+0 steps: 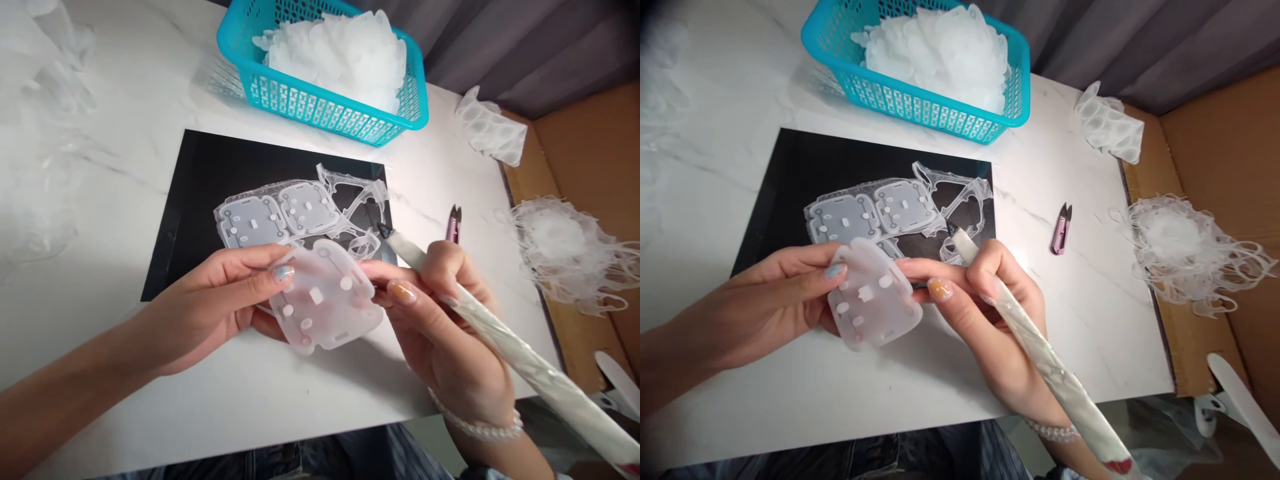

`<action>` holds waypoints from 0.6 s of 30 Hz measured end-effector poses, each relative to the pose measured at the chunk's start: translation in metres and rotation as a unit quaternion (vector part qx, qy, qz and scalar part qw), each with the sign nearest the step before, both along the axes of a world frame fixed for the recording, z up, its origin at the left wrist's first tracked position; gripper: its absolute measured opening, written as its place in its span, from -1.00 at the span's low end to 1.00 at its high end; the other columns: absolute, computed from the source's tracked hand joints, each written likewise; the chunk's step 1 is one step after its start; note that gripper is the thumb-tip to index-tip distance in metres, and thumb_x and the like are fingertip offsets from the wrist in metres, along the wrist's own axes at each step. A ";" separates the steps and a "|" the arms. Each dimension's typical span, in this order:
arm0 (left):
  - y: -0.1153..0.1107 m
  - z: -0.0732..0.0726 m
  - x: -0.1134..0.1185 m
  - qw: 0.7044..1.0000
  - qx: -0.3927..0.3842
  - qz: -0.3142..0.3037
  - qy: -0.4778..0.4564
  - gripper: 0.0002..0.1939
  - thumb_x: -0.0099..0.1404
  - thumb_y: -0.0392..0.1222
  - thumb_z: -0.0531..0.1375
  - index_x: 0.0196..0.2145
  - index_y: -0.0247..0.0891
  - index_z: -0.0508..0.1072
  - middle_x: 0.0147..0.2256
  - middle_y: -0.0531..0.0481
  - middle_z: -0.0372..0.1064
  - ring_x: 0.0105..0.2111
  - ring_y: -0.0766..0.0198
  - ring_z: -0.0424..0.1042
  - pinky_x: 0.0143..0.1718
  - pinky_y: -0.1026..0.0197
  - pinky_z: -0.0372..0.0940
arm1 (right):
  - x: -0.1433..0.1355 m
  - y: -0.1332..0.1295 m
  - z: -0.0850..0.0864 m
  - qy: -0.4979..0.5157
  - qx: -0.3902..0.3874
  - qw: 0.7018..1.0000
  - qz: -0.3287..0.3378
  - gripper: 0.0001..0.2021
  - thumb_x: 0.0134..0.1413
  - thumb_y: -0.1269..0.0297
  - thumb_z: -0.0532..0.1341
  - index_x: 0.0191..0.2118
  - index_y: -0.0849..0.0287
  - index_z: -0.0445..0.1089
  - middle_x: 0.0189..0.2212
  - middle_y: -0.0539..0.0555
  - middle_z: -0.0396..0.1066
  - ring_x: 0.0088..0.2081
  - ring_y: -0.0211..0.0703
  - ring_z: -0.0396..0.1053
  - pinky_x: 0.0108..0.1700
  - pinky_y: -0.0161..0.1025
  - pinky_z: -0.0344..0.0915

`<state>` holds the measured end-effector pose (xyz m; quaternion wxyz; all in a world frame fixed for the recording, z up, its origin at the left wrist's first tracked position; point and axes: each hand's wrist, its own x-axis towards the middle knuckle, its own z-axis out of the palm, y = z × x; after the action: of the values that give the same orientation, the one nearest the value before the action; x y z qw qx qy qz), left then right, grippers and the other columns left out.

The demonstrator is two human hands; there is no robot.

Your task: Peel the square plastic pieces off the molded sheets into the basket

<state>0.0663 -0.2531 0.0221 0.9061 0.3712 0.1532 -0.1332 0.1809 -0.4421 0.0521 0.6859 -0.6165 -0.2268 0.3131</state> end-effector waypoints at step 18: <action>-0.003 0.005 0.001 0.979 0.200 -0.001 0.030 -0.53 0.37 -0.04 0.17 0.20 -0.15 0.36 -0.14 -0.12 0.56 -0.20 0.13 0.57 -0.17 0.16 0.49 | 0.009 -0.001 -0.015 -0.030 -0.115 0.992 -0.042 -0.52 0.00 0.30 0.41 -0.50 0.09 -0.01 -0.41 0.01 0.56 -0.37 -0.16 0.52 -0.41 -0.30 0.37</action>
<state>0.0677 -0.2556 0.0269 0.8085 0.5408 0.2035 -0.1117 0.1895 -0.4433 0.0374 0.6158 -0.7095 -0.1840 0.2890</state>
